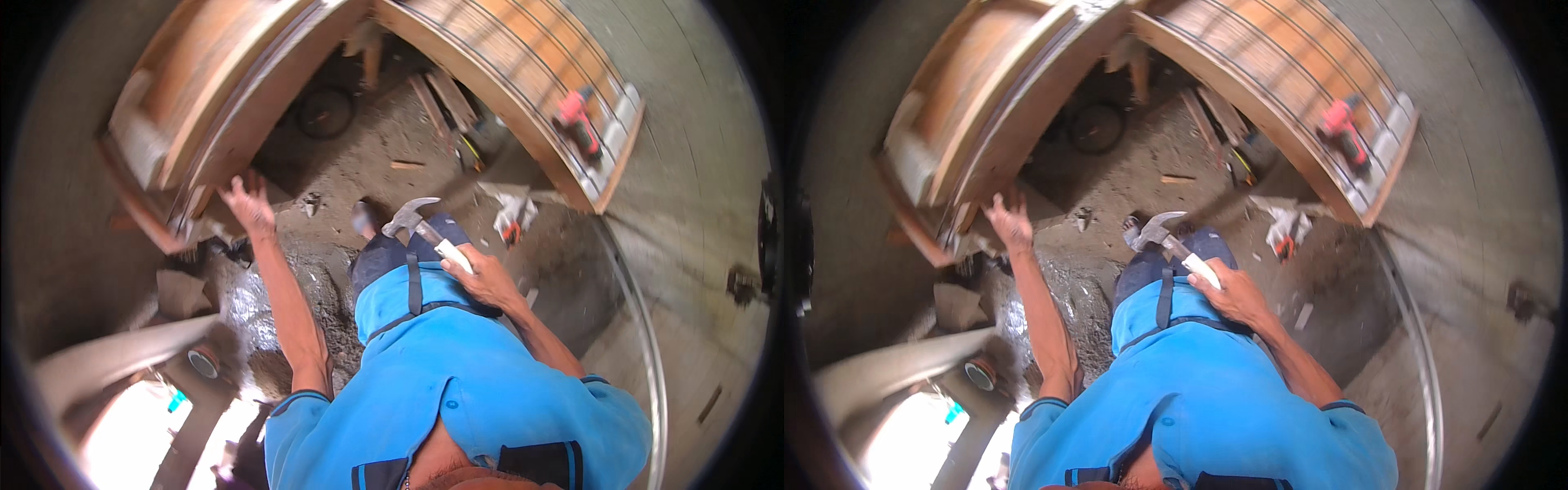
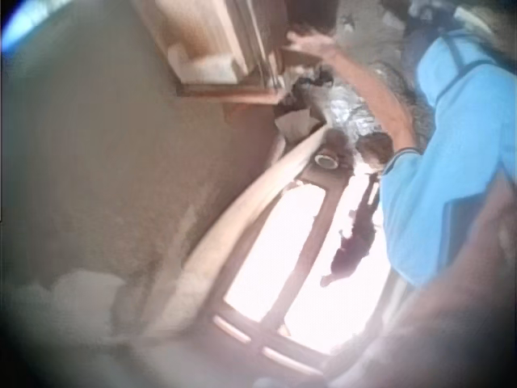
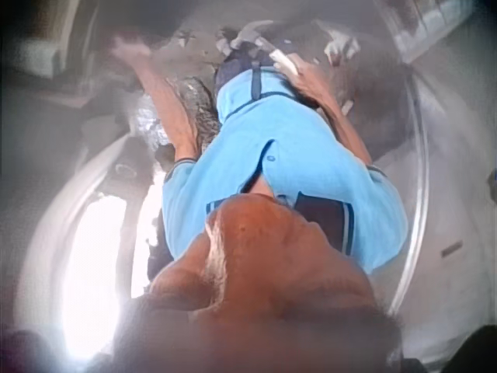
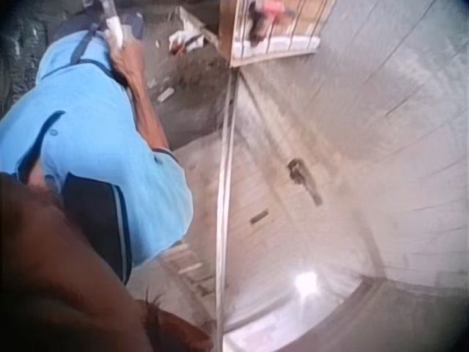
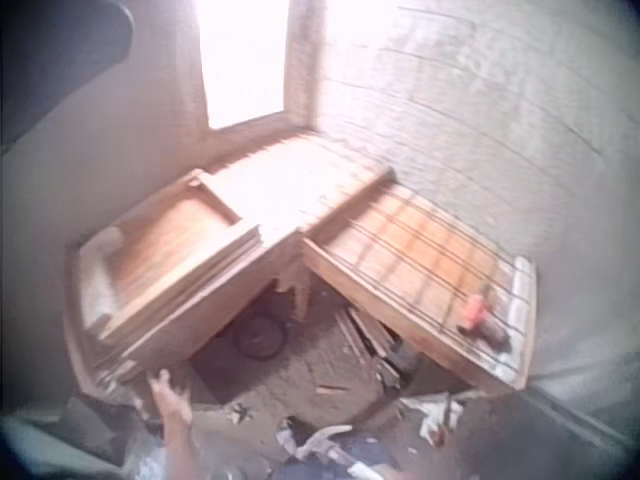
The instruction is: The person constructs a wooden formwork structure by positioning and securing wooden planks and blocks against a curved wall. They use a hammer to drive nails into the wood and a power drill to fasten components. The person also uses a utility knife to trim a piece of wood and a chisel to adjust the fit of the formwork.
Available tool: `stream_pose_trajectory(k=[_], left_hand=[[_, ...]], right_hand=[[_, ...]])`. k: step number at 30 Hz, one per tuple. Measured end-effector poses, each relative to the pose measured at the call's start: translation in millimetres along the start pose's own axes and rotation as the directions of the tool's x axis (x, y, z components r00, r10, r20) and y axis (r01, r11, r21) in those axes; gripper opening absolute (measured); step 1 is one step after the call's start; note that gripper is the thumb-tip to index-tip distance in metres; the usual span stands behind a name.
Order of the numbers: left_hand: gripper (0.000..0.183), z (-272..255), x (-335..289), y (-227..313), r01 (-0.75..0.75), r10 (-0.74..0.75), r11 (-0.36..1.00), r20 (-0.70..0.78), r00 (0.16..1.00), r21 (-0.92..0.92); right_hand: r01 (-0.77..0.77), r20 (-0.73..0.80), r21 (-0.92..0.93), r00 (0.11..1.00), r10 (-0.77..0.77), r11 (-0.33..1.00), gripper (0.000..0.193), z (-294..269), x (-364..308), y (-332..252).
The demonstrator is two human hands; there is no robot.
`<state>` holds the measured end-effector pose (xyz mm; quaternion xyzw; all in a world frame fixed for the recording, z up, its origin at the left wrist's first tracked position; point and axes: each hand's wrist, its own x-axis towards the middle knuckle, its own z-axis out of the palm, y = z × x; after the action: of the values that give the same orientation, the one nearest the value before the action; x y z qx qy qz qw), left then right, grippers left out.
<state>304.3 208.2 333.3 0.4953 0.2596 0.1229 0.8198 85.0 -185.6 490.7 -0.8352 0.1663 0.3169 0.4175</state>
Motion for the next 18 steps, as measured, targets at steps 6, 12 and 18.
stream_pose_trajectory(k=[6,12,18], left_hand=[[0.044,-48.5,-51.6,-107.3,0.452,-0.463,0.837,-0.043,0.885,0.308],[0.084,-4.8,-219.9,-174.9,0.629,-0.942,0.257,0.045,0.333,0.734],[0.092,107.3,-371.6,-221.5,0.822,-0.966,0.187,0.251,0.056,0.538]], right_hand=[[-0.266,0.072,0.144,0.964,0.258,0.953,0.053,15.0,-3.7,54.7],[-0.287,0.132,0.259,0.956,0.261,0.922,0.055,4.8,11.9,125.6],[-0.049,0.005,0.06,0.999,0.049,0.997,0.059,12.4,23.1,188.1]])
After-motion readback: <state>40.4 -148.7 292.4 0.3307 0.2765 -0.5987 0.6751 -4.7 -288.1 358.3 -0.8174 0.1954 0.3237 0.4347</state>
